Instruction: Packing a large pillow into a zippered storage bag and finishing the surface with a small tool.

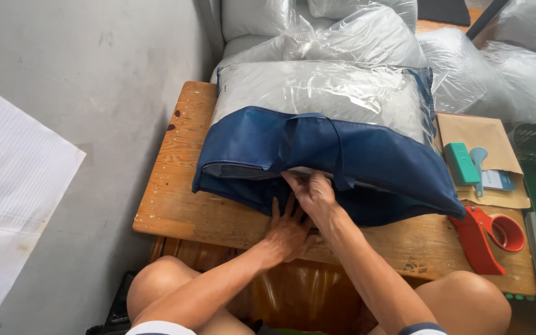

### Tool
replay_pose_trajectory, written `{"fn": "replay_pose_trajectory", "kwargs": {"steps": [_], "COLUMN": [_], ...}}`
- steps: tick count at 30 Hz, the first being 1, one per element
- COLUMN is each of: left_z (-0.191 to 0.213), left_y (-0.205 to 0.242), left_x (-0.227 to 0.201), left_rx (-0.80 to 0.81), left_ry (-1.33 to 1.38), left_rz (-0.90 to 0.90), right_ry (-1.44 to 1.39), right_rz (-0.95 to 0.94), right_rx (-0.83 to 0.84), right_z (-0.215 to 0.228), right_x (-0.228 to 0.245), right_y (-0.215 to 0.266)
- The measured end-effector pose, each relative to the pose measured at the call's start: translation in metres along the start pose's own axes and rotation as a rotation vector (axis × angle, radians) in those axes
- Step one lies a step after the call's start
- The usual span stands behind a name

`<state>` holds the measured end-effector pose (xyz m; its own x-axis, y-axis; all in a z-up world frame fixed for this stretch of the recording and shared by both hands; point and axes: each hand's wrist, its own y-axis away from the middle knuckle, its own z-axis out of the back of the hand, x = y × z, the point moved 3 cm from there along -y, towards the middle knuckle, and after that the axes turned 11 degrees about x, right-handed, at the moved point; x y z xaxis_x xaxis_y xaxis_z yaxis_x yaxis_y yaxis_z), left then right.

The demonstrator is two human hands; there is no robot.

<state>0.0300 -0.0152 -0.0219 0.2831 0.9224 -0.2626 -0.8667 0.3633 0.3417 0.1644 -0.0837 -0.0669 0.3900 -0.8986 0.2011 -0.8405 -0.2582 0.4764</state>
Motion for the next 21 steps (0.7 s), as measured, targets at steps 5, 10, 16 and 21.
{"fn": "replay_pose_trajectory", "kwargs": {"steps": [5, 10, 16, 21], "left_z": [0.063, 0.16, 0.254, 0.193], "left_y": [0.013, 0.086, 0.031, -0.042], "left_x": [-0.002, 0.001, 0.085, 0.146], "left_rx": [0.233, 0.497, -0.571, -0.757], "left_ry": [0.105, 0.451, 0.971, 0.431], "left_rz": [-0.059, -0.291, -0.24, 0.325], "right_ry": [0.367, 1.3, 1.917, 2.028], "right_rz": [-0.162, -0.012, 1.23, 1.096], "right_rx": [-0.053, 0.262, 0.462, 0.247], "right_z": [-0.051, -0.115, -0.205, -0.173], "right_x": [-0.013, 0.046, 0.136, 0.162], "right_y": [0.124, 0.216, 0.145, 0.026]}}
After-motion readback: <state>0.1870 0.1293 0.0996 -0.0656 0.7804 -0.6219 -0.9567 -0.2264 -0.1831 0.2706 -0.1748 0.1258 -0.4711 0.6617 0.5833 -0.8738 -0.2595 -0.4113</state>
